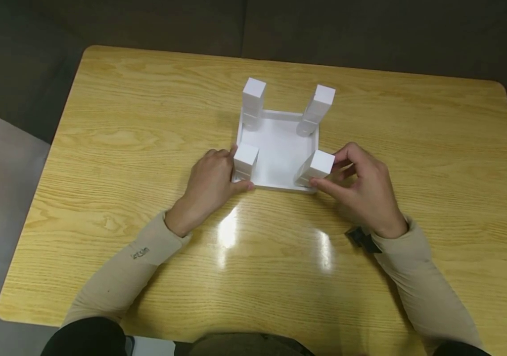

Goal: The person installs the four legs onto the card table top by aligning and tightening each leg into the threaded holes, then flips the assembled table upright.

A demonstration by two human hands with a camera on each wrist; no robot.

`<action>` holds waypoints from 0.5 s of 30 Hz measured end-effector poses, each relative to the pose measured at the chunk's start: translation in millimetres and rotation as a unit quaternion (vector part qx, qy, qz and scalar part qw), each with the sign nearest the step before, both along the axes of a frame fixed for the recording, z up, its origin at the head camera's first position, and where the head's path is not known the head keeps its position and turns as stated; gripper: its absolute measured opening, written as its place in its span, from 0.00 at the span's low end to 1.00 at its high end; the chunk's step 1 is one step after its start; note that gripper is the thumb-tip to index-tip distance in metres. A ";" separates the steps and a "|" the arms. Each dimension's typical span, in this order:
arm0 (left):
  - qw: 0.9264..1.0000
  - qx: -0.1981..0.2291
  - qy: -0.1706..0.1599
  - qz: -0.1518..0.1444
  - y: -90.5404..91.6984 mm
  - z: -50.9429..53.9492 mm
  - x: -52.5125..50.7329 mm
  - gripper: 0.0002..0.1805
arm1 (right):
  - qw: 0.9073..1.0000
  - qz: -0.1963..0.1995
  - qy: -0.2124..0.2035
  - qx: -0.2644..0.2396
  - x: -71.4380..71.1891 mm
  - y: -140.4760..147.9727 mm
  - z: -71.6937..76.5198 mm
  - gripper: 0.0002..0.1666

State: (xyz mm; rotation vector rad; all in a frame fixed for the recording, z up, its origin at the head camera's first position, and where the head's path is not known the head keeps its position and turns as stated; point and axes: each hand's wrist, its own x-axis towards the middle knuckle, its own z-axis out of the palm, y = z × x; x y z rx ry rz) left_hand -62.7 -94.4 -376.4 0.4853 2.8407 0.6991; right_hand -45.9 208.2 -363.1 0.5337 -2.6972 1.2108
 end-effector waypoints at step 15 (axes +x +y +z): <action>0.992 0.090 -0.076 0.041 -8.4 3.6 1.4 0.42 | 0.983 0.002 -0.050 0.174 6.2 7.4 -14.6 0.26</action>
